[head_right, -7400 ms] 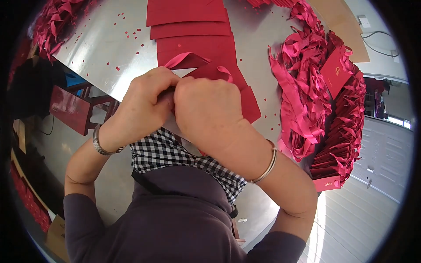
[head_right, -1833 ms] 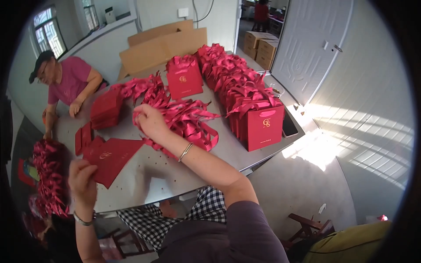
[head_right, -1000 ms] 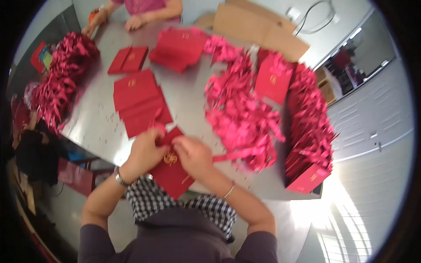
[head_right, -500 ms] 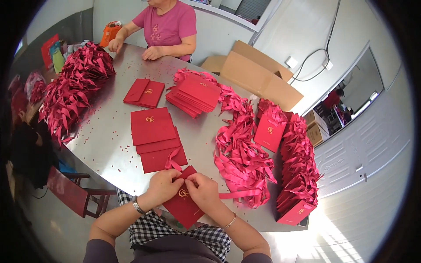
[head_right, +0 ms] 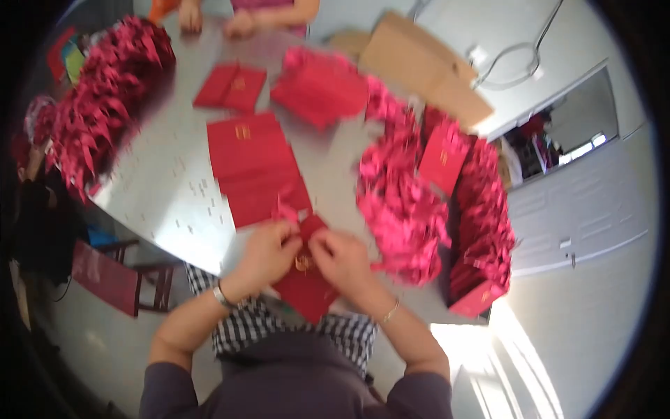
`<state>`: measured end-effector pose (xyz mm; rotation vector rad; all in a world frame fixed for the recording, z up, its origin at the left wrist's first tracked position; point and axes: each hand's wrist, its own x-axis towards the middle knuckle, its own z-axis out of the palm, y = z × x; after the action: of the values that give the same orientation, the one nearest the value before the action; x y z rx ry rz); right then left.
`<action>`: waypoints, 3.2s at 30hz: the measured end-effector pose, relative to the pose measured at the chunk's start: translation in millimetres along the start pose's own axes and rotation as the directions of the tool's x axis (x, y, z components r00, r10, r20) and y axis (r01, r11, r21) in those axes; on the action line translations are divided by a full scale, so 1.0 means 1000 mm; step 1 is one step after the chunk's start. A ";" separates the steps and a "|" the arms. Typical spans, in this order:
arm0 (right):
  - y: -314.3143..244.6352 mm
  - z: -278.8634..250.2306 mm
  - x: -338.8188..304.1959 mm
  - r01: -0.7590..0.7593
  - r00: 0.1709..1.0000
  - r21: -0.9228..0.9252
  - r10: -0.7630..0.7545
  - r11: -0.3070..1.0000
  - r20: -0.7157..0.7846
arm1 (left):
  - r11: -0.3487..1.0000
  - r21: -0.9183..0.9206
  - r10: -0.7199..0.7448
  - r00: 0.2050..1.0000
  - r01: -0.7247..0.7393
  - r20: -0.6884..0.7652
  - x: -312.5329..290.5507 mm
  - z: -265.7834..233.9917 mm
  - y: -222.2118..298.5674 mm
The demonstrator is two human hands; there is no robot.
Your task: The person assembles small paper gift bags by threading ribbon handles through the slits by hand.
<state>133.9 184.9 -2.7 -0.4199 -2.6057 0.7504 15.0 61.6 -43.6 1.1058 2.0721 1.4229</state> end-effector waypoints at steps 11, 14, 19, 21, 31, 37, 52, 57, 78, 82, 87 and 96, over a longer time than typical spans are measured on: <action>0.002 0.007 -0.006 -0.184 0.982 0.168 0.190 0.968 -0.017 | 0.999 0.015 0.029 0.998 -0.030 0.053 0.003 -0.010 0.003; -0.001 0.004 -0.006 -0.128 0.990 0.193 0.138 0.973 -0.039 | 0.999 0.019 0.046 0.998 -0.047 0.054 -0.003 -0.012 0.010; 0.004 0.011 -0.002 -0.076 0.994 0.169 0.088 0.983 -0.061 | 0.998 0.045 0.040 0.997 -0.042 0.063 -0.001 -0.011 0.009; 0.000 0.012 0.000 -0.067 0.995 0.141 0.077 0.988 -0.069 | 0.996 0.067 0.062 0.997 -0.065 0.056 0.000 -0.011 0.009; 0.000 0.008 0.010 0.016 1.000 -0.044 -0.016 0.999 0.009 | 0.982 0.121 0.148 0.988 -0.143 -0.036 -0.002 -0.006 0.010; 0.001 0.012 0.006 0.024 0.999 -0.005 -0.025 1.000 -0.033 | 0.989 0.106 0.107 0.994 -0.107 0.008 0.000 -0.008 0.008; -0.002 0.002 0.033 -0.081 0.932 -0.038 0.089 0.996 0.352 | 0.955 0.157 0.255 0.967 -0.254 0.013 -0.007 -0.009 -0.001; 0.006 -0.009 0.025 -0.037 0.934 0.046 0.018 0.998 0.357 | 0.989 -0.025 0.151 0.979 -0.149 0.138 0.004 -0.024 0.010; 0.013 -0.013 -0.001 -0.038 0.923 -0.124 0.083 0.992 0.376 | 0.784 0.558 0.237 0.962 -0.271 0.134 0.010 -0.033 0.018; 0.016 -0.019 0.004 -0.071 0.897 -0.070 0.094 0.995 0.431 | 0.811 0.584 0.141 0.980 -0.033 -0.140 0.007 -0.065 0.006; 0.014 -0.022 0.005 -0.080 0.891 -0.051 0.095 0.995 0.445 | 0.817 0.575 0.182 0.964 -0.039 -0.193 -0.004 -0.078 -0.003; 0.013 -0.024 0.002 -0.043 0.910 -0.072 0.069 0.996 0.409 | 0.869 0.470 0.218 0.972 -0.154 -0.085 -0.069 -0.035 0.025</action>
<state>144.8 207.0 9.4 -0.3899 -3.0285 0.8584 42.7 -9.1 -14.7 1.4612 2.5470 1.1334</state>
